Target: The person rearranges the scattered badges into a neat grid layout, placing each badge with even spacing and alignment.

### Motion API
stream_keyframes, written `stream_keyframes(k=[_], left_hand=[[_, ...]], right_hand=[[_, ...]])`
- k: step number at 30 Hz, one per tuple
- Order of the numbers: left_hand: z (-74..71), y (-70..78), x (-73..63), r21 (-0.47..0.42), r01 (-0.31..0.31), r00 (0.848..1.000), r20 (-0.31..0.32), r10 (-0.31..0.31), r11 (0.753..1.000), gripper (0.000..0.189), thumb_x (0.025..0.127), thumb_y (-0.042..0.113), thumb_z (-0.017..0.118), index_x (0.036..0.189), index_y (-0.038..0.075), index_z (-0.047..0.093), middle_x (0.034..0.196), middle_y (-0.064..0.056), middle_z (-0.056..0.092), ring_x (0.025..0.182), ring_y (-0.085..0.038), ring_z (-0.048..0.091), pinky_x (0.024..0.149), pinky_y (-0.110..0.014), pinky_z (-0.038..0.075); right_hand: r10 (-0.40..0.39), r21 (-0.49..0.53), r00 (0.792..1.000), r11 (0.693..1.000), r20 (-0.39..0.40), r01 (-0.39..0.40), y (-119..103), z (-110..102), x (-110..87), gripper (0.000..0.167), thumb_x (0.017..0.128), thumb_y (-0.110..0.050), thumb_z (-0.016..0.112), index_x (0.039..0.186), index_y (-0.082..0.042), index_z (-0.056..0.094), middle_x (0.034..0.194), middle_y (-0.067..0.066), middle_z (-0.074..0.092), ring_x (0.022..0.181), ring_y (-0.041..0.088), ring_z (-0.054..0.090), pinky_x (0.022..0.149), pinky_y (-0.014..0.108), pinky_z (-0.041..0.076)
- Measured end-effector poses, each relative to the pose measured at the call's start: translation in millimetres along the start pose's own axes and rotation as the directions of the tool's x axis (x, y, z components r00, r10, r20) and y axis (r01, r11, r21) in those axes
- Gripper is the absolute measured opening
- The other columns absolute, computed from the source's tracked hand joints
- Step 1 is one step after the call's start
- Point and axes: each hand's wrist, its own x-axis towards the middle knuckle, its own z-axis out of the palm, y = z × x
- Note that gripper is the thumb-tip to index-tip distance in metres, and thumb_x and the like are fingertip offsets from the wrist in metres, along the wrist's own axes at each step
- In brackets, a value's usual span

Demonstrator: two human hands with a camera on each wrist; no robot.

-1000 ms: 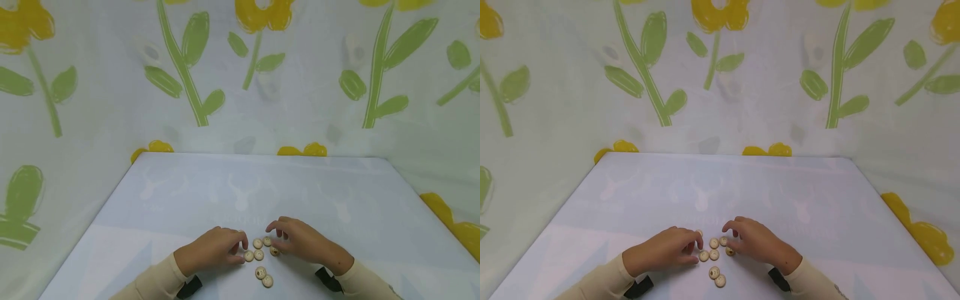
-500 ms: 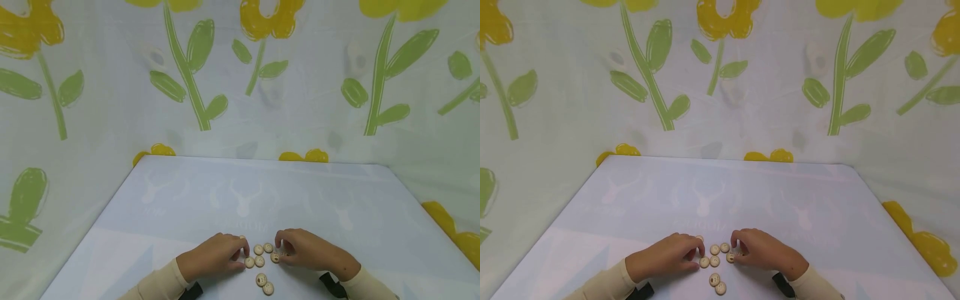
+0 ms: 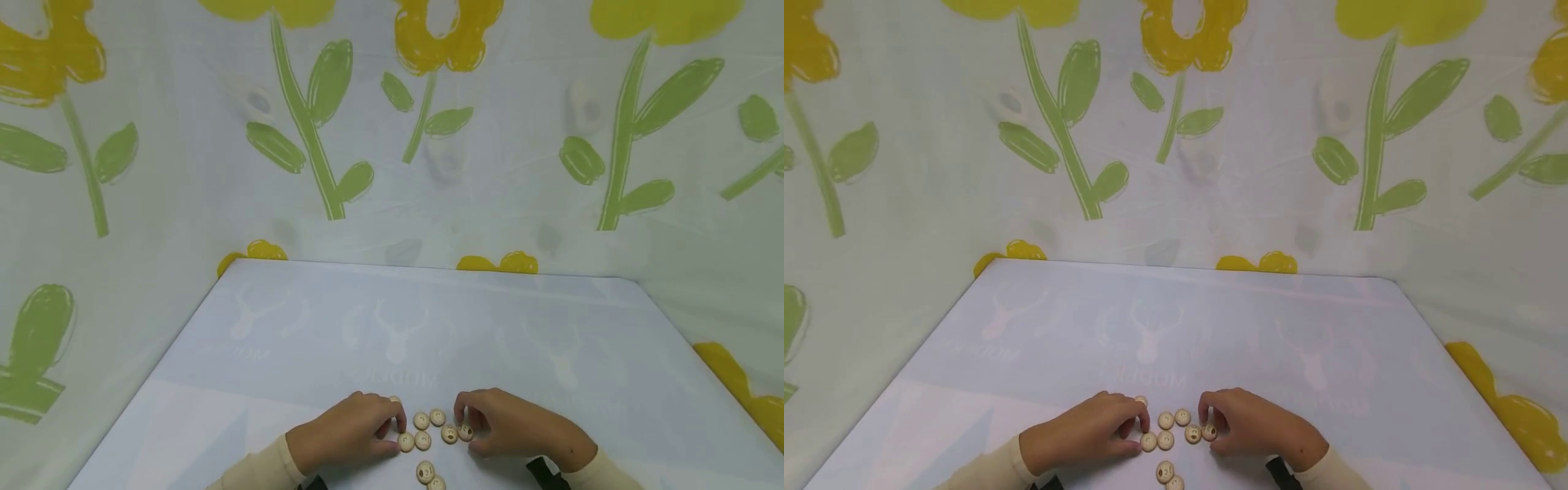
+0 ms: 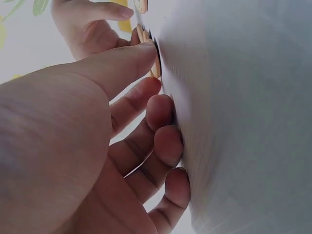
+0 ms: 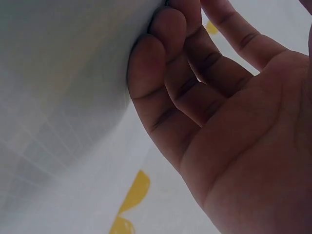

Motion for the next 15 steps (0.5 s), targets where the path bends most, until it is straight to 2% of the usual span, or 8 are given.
stream_keyframes(k=[8,15], left_hand=[[6.7,-2.6,0.8,-0.025,0.036,0.999,0.022,-0.035,0.999,0.019,0.087,0.035,0.077,0.099,0.026,0.066,0.069,0.017,0.048,0.062,0.005,0.040,0.070,-0.022,0.037],[3.6,0.3,0.5,-0.009,0.056,0.998,-0.006,-0.056,0.998,0.020,0.087,0.037,0.077,0.098,0.027,0.065,0.068,0.017,0.048,0.062,0.004,0.040,0.067,-0.023,0.036]], right_hand=[[0.006,0.002,1.000,1.000,0.008,-0.006,4.2,3.2,-0.5,0.030,0.076,-0.007,0.075,0.096,-0.026,0.063,0.079,-0.013,0.056,0.073,-0.001,0.050,0.067,0.021,0.044],[0.009,-0.008,1.000,1.000,0.001,-0.009,3.5,1.6,2.4,0.030,0.077,-0.007,0.075,0.096,-0.026,0.064,0.078,-0.013,0.056,0.071,0.000,0.050,0.064,0.021,0.045]])
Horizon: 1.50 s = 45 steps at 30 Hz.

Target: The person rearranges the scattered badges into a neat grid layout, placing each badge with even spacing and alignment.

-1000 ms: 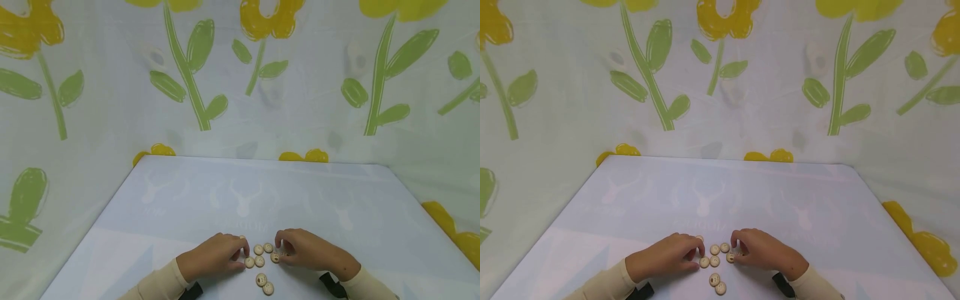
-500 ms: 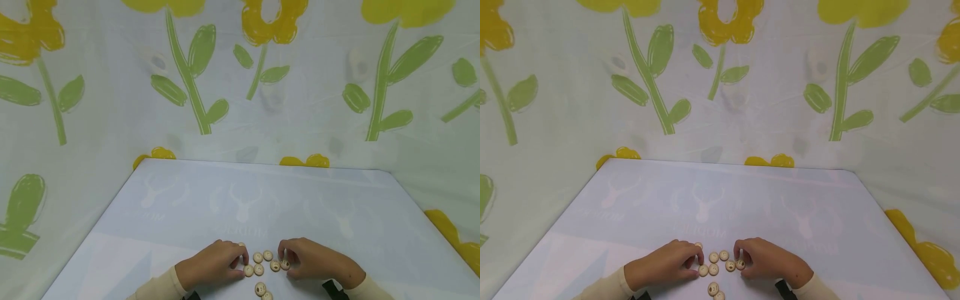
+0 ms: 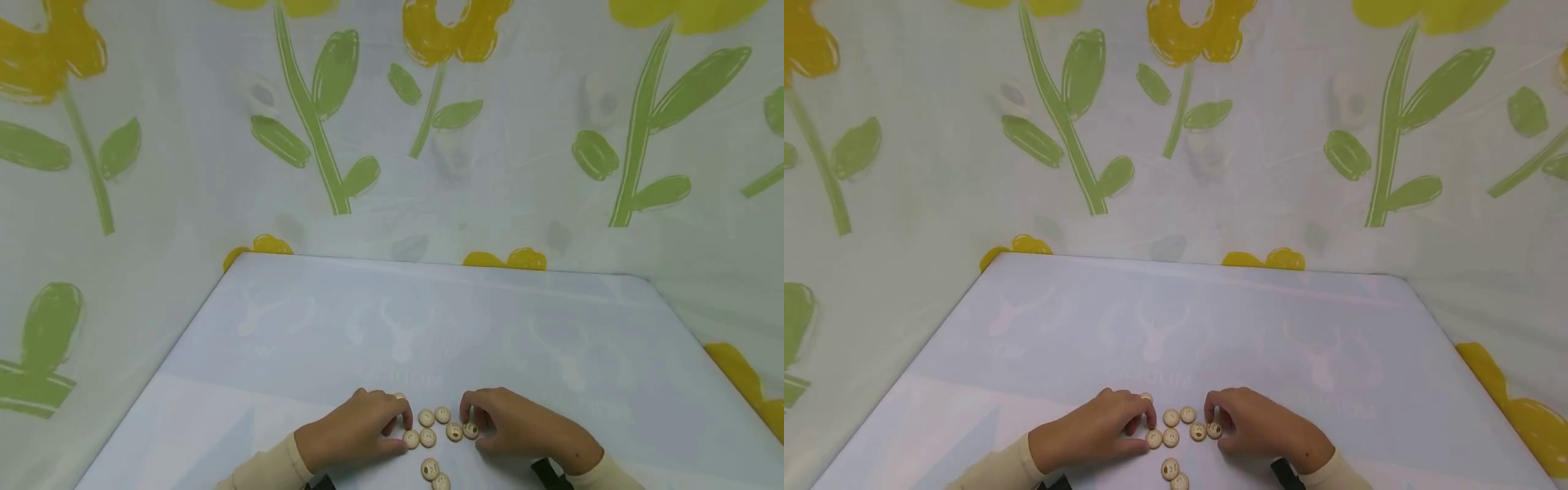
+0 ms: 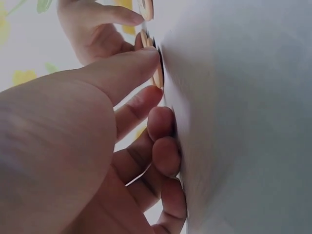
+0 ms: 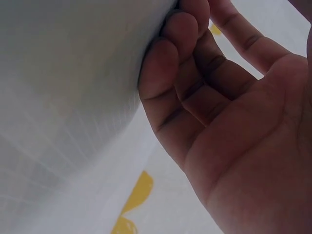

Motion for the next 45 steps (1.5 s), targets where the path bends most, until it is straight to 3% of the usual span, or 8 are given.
stream_keyframes(k=[8,15,22,35,45], left_hand=[[-8.4,4.7,0.7,0.025,-0.018,0.999,-0.033,0.019,1.000,0.018,0.088,0.036,0.076,0.097,0.026,0.064,0.067,0.016,0.047,0.063,0.004,0.041,0.064,-0.021,0.032],[-12.7,2.7,5.5,0.011,-0.003,1.000,0.001,0.003,1.000,0.018,0.088,0.036,0.076,0.098,0.027,0.064,0.068,0.016,0.048,0.065,0.004,0.043,0.065,-0.023,0.032],[-11.2,0.9,7.7,0.005,0.017,1.000,-0.001,-0.017,1.000,0.017,0.088,0.035,0.077,0.098,0.028,0.065,0.067,0.015,0.049,0.062,0.002,0.042,0.068,-0.024,0.035],[-0.8,0.7,-1.5,-0.013,0.041,0.999,0.005,-0.041,0.999,0.018,0.087,0.036,0.077,0.097,0.028,0.064,0.065,0.017,0.047,0.061,0.003,0.042,0.069,-0.025,0.034],[2.5,-1.7,-0.9,0.010,-0.008,1.000,-0.019,0.008,1.000,0.017,0.088,0.034,0.076,0.098,0.027,0.065,0.065,0.015,0.048,0.059,0.002,0.041,0.069,-0.024,0.036]], right_hand=[[-0.037,-0.036,0.999,0.999,-0.011,0.037,-4.7,-8.9,0.1,0.024,0.082,-0.009,0.075,0.095,-0.025,0.063,0.077,-0.014,0.055,0.070,-0.002,0.050,0.063,0.020,0.045],[-0.027,-0.041,1.000,0.999,-0.013,0.027,-4.7,-13.5,3.9,0.021,0.084,-0.013,0.076,0.094,-0.025,0.063,0.077,-0.012,0.056,0.070,-0.001,0.051,0.064,0.021,0.046],[-0.021,-0.052,1.000,0.998,-0.019,0.020,-5.5,-13.8,5.3,0.020,0.083,-0.013,0.077,0.093,-0.023,0.063,0.078,-0.011,0.056,0.071,0.001,0.050,0.064,0.021,0.045],[-0.010,-0.038,1.000,0.999,-0.005,0.010,-7.0,-2.3,6.1,0.021,0.082,-0.012,0.078,0.092,-0.021,0.062,0.075,-0.011,0.056,0.068,-0.001,0.050,0.062,0.021,0.046],[-0.064,-0.088,0.996,0.994,-0.061,0.059,-5.7,0.6,3.7,0.023,0.084,-0.011,0.076,0.094,-0.019,0.058,0.071,-0.012,0.054,0.064,-0.003,0.048,0.058,0.020,0.044]])
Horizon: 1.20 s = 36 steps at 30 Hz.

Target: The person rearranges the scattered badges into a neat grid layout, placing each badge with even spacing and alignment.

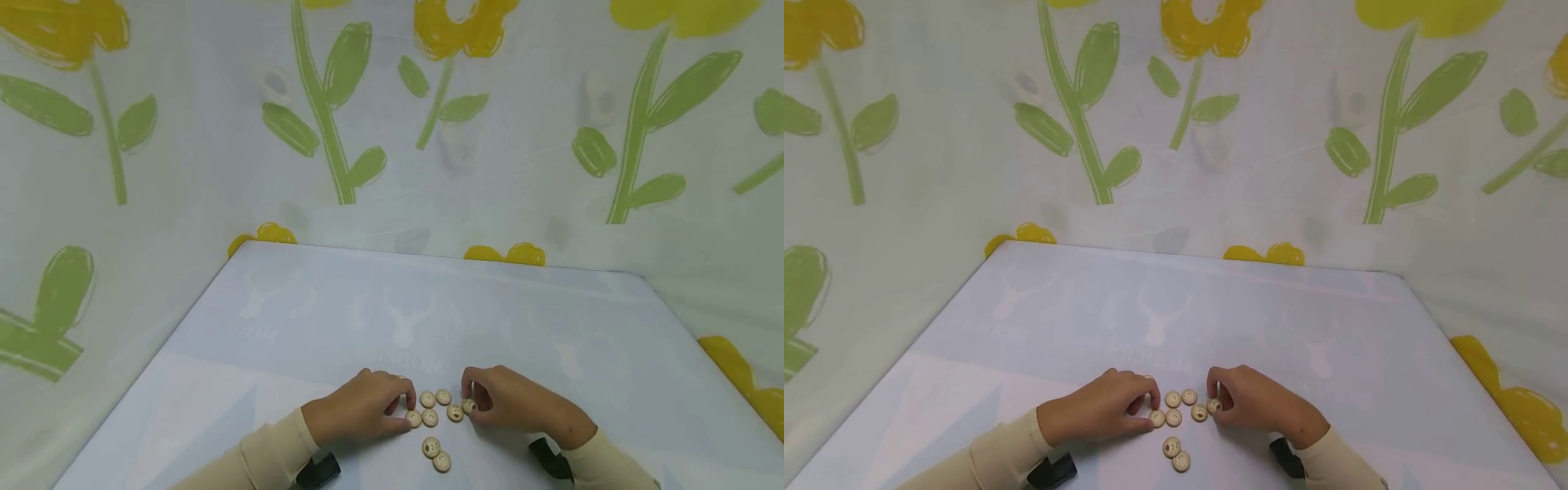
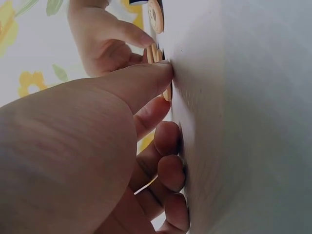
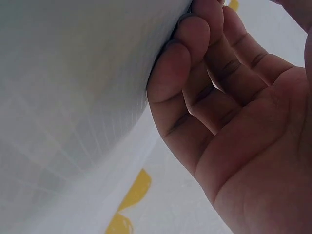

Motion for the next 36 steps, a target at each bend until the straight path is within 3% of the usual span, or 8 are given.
stream_keyframes(k=[14,36], left_hand=[[-5.1,2.8,2.8,0.030,0.023,1.000,0.008,-0.023,0.999,0.019,0.087,0.037,0.077,0.099,0.029,0.064,0.066,0.015,0.048,0.061,0.001,0.040,0.067,-0.024,0.035],[0.2,0.4,2.5,0.021,0.021,1.000,0.012,-0.021,1.000,0.019,0.087,0.038,0.076,0.100,0.030,0.065,0.065,0.016,0.047,0.059,0.002,0.041,0.065,-0.022,0.034]], right_hand=[[0.049,-0.075,0.998,0.996,-0.048,-0.052,-2.8,-10.1,13.2,0.018,0.088,-0.013,0.073,0.096,-0.017,0.057,0.068,-0.012,0.055,0.060,0.000,0.048,0.057,0.021,0.044],[0.110,-0.047,0.991,0.992,-0.079,-0.114,-8.9,-11.4,43.9,0.020,0.088,-0.012,0.074,0.097,-0.016,0.058,0.073,-0.007,0.059,0.064,0.009,0.053,0.058,0.023,0.046]])
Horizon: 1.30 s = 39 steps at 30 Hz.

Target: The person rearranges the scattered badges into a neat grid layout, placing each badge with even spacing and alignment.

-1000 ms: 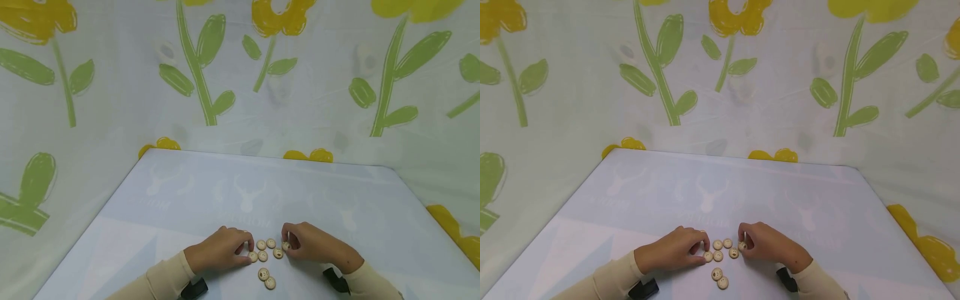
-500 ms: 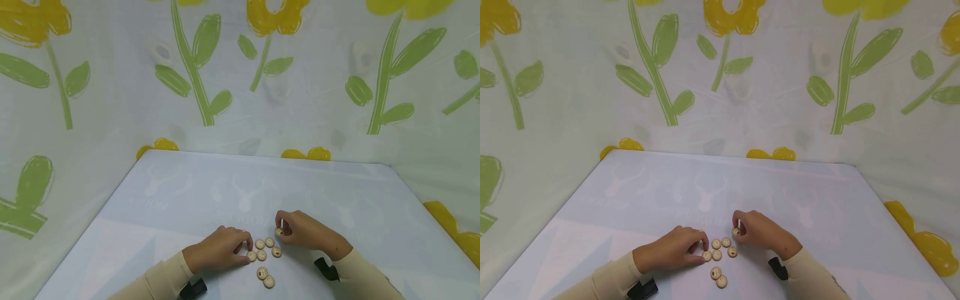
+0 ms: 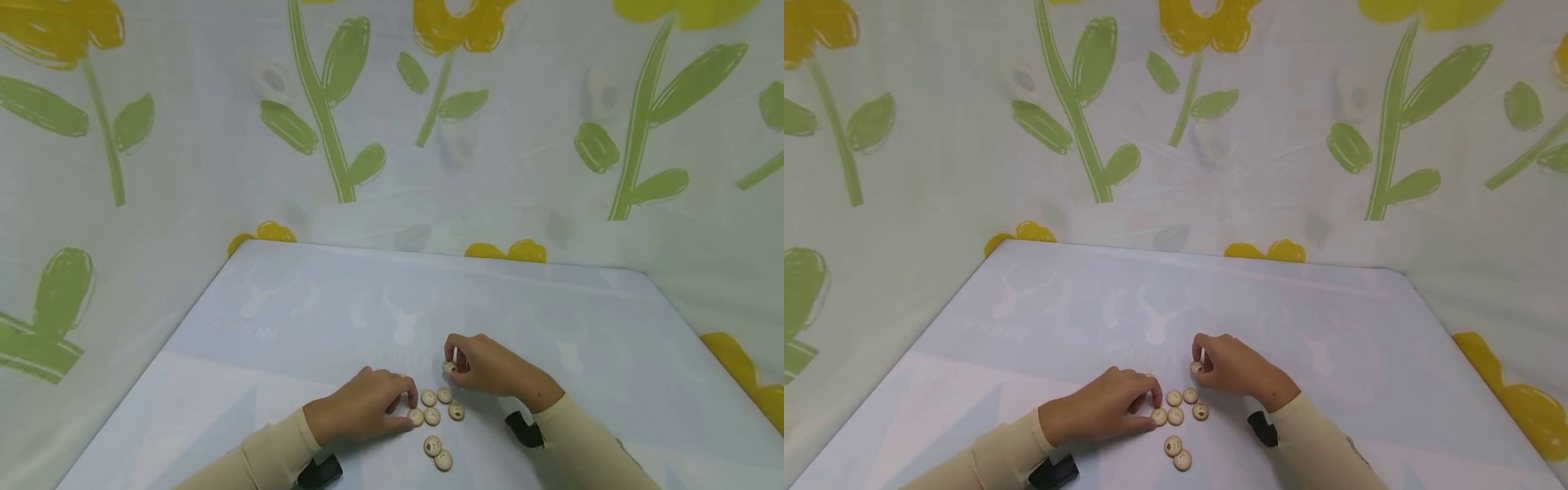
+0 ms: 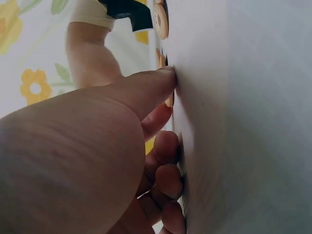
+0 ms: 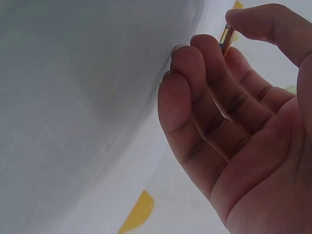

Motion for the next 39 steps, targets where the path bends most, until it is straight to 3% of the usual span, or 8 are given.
stream_keyframes(k=[9,19,28,39], left_hand=[[-1.4,1.9,0.2,0.002,0.009,1.000,0.007,-0.009,1.000,0.020,0.087,0.041,0.077,0.098,0.030,0.064,0.065,0.016,0.048,0.060,0.003,0.041,0.064,-0.022,0.032],[-1.4,1.8,-1.4,-0.016,0.030,0.999,0.015,-0.030,0.999,0.020,0.086,0.040,0.077,0.099,0.031,0.065,0.064,0.016,0.048,0.059,0.002,0.042,0.064,-0.022,0.033],[-2.0,1.3,1.7,-0.009,-0.001,1.000,-0.003,0.001,1.000,0.019,0.087,0.038,0.077,0.098,0.029,0.064,0.064,0.016,0.047,0.059,0.002,0.041,0.064,-0.022,0.033],[-1.3,1.5,0.4,-0.005,0.009,1.000,0.001,-0.009,1.000,0.019,0.087,0.039,0.077,0.099,0.028,0.065,0.065,0.016,0.047,0.058,0.002,0.040,0.063,-0.022,0.033]], right_hand=[[0.031,0.006,0.999,0.999,0.009,-0.031,2.5,1.7,11.3,0.020,0.088,-0.013,0.075,0.096,-0.017,0.057,0.072,-0.006,0.059,0.063,0.009,0.053,0.057,0.023,0.046],[0.013,0.003,0.999,1.000,0.032,-0.013,0.6,3.0,21.4,0.018,0.089,-0.010,0.072,0.098,-0.015,0.057,0.070,-0.004,0.059,0.063,0.010,0.053,0.058,0.024,0.045],[0.034,0.002,0.999,0.999,0.041,-0.034,2.6,1.1,23.8,0.018,0.090,-0.010,0.071,0.099,-0.014,0.057,0.070,-0.004,0.059,0.064,0.010,0.052,0.059,0.025,0.044],[0.063,0.009,0.997,0.998,0.052,-0.064,2.7,4.7,26.1,0.018,0.090,-0.012,0.072,0.099,-0.015,0.057,0.068,-0.003,0.057,0.063,0.010,0.051,0.059,0.025,0.043]])
